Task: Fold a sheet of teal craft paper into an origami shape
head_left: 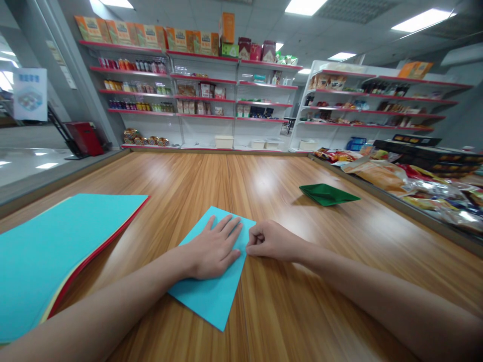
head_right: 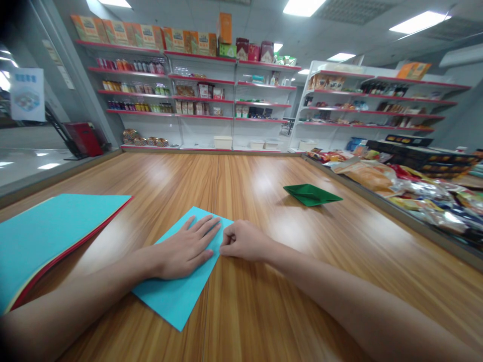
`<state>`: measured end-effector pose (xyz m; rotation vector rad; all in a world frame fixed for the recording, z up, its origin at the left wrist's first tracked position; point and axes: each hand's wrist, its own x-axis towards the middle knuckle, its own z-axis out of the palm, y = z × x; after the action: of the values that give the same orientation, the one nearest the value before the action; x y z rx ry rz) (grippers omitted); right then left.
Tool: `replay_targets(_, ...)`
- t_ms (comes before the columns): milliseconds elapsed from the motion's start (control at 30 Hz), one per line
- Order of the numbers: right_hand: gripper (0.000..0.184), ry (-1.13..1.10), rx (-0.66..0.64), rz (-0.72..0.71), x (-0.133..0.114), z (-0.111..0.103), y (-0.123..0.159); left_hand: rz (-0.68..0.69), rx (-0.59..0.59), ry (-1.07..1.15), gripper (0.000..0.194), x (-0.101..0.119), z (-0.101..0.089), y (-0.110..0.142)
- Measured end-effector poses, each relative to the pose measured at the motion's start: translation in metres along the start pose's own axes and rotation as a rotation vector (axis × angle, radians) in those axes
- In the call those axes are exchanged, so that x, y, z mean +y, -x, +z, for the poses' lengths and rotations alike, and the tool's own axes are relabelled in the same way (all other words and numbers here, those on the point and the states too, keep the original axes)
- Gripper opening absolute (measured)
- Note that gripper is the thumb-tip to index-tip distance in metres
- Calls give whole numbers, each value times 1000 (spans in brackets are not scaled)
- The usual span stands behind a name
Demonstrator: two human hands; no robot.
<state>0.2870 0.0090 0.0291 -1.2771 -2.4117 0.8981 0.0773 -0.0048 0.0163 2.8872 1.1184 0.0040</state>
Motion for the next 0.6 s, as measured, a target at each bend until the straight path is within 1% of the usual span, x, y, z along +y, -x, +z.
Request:
replay_targets(200, 9, -51, -75, 23, 2, -7, 1, 42, -19, 16, 66, 5, -2, 3)
replay_targets(467, 8, -66, -23, 97, 15, -23, -7, 54, -39, 25, 66, 7, -3, 4)
replay_targets(600, 7, -78, 10, 123, 21, -30, -11, 55, -26, 22, 64, 8, -3, 4)
